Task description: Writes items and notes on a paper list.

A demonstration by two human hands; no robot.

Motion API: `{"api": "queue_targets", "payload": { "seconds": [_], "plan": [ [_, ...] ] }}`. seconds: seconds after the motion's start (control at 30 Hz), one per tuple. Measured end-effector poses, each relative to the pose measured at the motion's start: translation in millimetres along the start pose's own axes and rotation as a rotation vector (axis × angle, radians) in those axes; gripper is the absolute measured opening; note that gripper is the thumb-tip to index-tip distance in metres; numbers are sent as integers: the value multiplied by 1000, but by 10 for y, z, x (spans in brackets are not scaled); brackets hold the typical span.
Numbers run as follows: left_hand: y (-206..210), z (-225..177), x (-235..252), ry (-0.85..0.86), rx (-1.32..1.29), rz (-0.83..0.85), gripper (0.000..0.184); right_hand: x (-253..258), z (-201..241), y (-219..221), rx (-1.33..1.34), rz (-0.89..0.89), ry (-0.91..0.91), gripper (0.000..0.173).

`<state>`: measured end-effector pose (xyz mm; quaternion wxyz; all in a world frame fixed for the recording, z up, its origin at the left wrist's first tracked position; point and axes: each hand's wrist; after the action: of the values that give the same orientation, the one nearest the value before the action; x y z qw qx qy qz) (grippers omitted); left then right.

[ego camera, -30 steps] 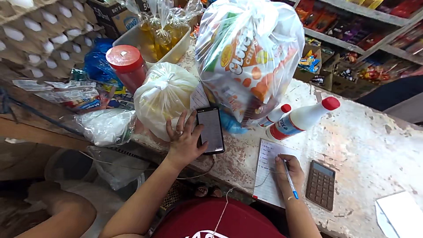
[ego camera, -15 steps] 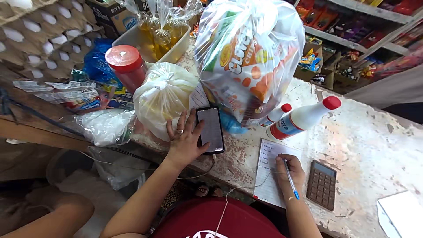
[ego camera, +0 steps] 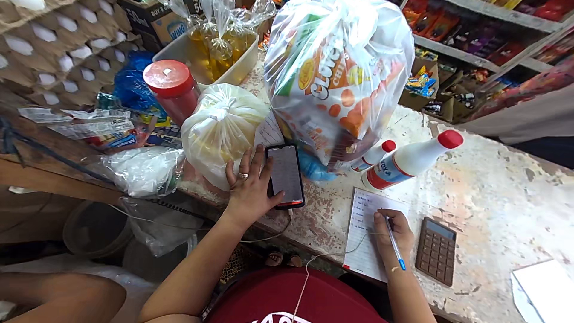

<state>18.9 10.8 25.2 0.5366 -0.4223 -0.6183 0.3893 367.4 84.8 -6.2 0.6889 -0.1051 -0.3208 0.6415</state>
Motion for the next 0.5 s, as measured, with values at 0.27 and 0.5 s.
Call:
{"api": "queue_targets", "payload": {
  "seconds": [0.27, 0.5],
  "plan": [
    [13, 34, -13, 32, -66, -92, 68, 5, 15, -2, -2, 2, 4, 27],
    [9, 20, -8, 18, -32, -45, 71, 3, 11, 1, -7, -1, 2, 27]
  ]
}}
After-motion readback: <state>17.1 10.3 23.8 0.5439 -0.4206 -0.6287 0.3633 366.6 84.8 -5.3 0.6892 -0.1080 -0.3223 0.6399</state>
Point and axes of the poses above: each hand's wrist, its own x-axis towards the middle knuckle, its own y-axis out of the palm, z = x × y, and after that the axes turned 8 degrees about y, right-handed
